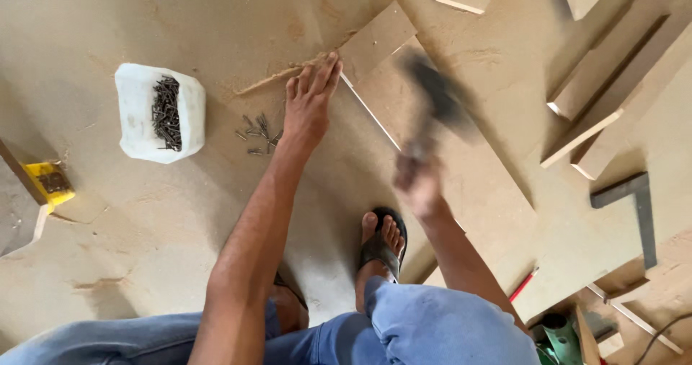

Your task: The person hammers nails into several wood pieces using a hammer, applies white glue to the surfaces with their finger, and joins the pieces together on a larger wooden frame.

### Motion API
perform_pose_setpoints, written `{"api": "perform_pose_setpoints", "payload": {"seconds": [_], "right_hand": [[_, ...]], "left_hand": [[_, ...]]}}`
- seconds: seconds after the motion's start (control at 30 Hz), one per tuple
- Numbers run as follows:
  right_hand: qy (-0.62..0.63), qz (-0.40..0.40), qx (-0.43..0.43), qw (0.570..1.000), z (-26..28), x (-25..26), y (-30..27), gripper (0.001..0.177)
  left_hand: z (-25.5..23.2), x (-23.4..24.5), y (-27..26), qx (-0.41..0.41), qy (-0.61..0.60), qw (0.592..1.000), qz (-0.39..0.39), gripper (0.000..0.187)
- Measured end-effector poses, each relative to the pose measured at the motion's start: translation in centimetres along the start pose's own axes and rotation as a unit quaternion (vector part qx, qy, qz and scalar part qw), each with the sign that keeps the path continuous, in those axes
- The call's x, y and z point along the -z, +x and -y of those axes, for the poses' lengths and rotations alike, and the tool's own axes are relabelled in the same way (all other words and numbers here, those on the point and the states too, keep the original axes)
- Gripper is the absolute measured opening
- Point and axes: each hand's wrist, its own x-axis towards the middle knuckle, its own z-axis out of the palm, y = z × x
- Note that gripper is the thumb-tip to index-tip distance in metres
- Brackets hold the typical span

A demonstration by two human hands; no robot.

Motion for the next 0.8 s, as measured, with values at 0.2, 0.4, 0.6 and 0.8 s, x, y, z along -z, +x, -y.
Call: {"api": "perform_pose_setpoints", "payload": {"seconds": [0.2,0.4,0.6,0.8], "right_hand": [[0.074,-0.017,-0.118,0.990,1.2,-0.2,1.6,0.030],[-0.097,-0.033,0.132,0.986,0.9,0.0,-1.0,0.036],[0.241,-0.057,-0.241,0.938,2.1,-0.4,2.1,0.033],[-0.125,-0.094,0.185,0.970,3.9,-0.4,-1.0,0.023]], "left_hand": [[-0.4,0.8,-0.1,0.016,-0.005,1.000,0.008,0.096],[-0.6,0.6,-0.5,0.009,-0.008,1.000,-0.009,0.092],[-0.3,0.5,0.3,0.011,0.009,1.000,-0.012,0.094],[-0.5,-0.4,-0.7,0.019,-0.012,1.000,-0.001,0.098]]}}
